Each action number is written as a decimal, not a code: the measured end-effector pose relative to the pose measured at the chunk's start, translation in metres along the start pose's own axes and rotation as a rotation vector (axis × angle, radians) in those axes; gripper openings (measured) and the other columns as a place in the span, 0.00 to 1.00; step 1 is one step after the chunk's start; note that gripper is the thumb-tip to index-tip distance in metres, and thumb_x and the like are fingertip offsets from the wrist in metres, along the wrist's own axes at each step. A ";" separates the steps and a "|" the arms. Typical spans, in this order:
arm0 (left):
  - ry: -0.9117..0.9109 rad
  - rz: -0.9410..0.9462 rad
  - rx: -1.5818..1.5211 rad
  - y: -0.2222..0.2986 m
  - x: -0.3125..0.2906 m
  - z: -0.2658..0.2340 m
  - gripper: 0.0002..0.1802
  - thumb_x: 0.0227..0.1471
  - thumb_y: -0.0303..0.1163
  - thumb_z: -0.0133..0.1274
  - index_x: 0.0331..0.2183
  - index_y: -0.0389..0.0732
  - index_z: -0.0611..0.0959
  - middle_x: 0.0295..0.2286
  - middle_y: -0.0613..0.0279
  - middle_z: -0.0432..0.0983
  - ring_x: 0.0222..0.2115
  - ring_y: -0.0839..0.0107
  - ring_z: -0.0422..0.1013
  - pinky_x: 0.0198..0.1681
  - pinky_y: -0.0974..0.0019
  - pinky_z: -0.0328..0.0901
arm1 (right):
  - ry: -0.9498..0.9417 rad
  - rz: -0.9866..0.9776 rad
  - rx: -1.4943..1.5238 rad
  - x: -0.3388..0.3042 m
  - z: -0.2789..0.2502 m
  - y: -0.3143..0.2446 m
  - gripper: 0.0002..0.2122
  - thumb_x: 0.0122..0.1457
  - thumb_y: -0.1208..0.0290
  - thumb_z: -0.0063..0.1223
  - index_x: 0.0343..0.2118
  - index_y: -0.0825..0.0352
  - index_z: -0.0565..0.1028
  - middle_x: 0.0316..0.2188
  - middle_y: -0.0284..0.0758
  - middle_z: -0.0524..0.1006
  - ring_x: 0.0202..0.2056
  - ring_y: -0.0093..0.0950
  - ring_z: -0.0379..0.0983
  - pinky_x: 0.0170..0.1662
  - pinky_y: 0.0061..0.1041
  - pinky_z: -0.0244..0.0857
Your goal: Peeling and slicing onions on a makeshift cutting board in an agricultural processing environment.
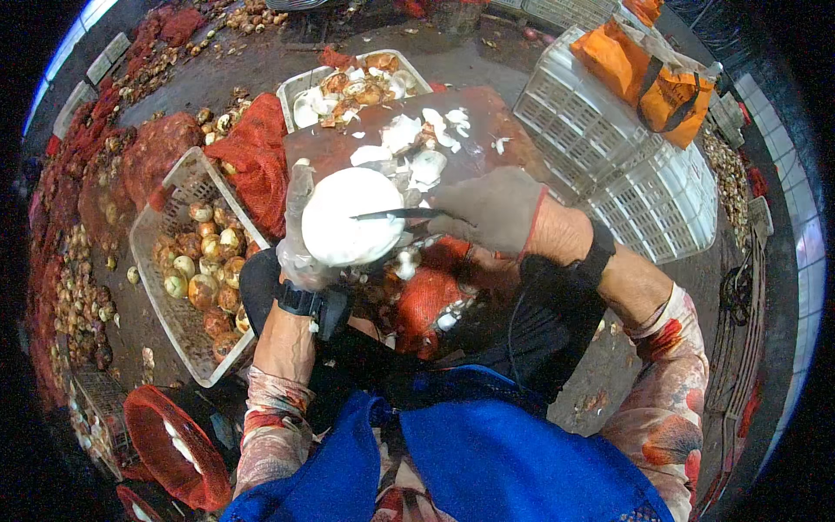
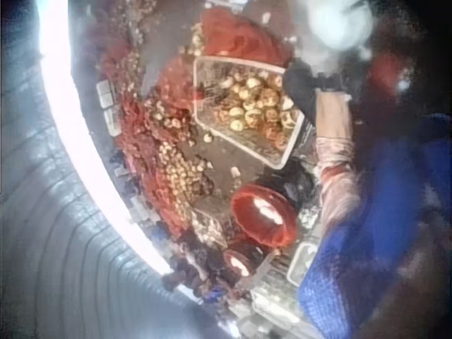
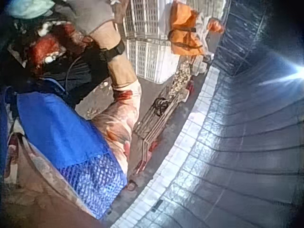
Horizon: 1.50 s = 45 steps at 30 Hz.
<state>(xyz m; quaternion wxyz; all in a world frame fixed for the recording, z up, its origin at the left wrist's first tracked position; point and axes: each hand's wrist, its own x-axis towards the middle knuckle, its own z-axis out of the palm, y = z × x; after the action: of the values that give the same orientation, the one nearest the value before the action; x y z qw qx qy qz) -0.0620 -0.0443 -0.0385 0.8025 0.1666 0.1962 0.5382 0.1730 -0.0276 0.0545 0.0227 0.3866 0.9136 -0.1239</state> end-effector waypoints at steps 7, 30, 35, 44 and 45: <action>-0.022 0.277 1.121 -0.002 -0.010 -0.012 0.31 0.59 0.50 0.42 0.53 0.35 0.64 0.43 0.49 0.71 0.44 0.63 0.70 0.47 0.57 0.69 | 0.087 0.085 0.691 0.004 0.064 -0.015 0.12 0.61 0.61 0.45 0.35 0.67 0.72 0.26 0.41 0.75 0.23 0.29 0.74 0.22 0.24 0.67; 0.033 0.199 -0.095 0.016 -0.002 -0.018 0.40 0.47 0.64 0.50 0.47 0.37 0.73 0.40 0.57 0.74 0.37 0.66 0.72 0.40 0.61 0.71 | 0.036 0.466 1.285 0.003 0.060 -0.062 0.15 0.62 0.61 0.42 0.41 0.70 0.69 0.18 0.28 0.66 0.13 0.18 0.63 0.15 0.18 0.58; 0.160 0.217 -0.065 0.016 -0.005 -0.036 0.41 0.49 0.62 0.49 0.50 0.36 0.71 0.42 0.56 0.74 0.38 0.66 0.72 0.39 0.63 0.71 | 0.067 0.565 1.390 0.010 0.077 -0.076 0.14 0.60 0.59 0.45 0.33 0.68 0.71 0.20 0.26 0.67 0.20 0.15 0.62 0.22 0.18 0.57; -0.101 0.310 0.200 0.034 -0.012 0.005 0.48 0.49 0.66 0.45 0.59 0.42 0.57 0.54 0.54 0.62 0.51 0.59 0.65 0.50 0.57 0.66 | 0.342 0.068 0.805 0.025 0.078 -0.039 0.22 0.60 0.52 0.44 0.42 0.69 0.71 0.27 0.46 0.74 0.28 0.38 0.73 0.31 0.32 0.66; -0.162 0.254 0.132 0.033 -0.009 -0.002 0.48 0.48 0.68 0.44 0.60 0.45 0.57 0.55 0.54 0.61 0.52 0.58 0.63 0.52 0.55 0.65 | 0.525 -0.091 0.502 0.024 0.067 -0.037 0.21 0.60 0.53 0.43 0.46 0.67 0.71 0.29 0.48 0.75 0.30 0.43 0.74 0.32 0.34 0.67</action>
<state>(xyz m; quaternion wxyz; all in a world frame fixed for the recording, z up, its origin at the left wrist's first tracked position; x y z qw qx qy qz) -0.0923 -0.0405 -0.0234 0.7285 0.2854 0.1430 0.6061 0.1265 -0.0518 -0.0061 -0.3138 0.3579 0.8456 -0.2418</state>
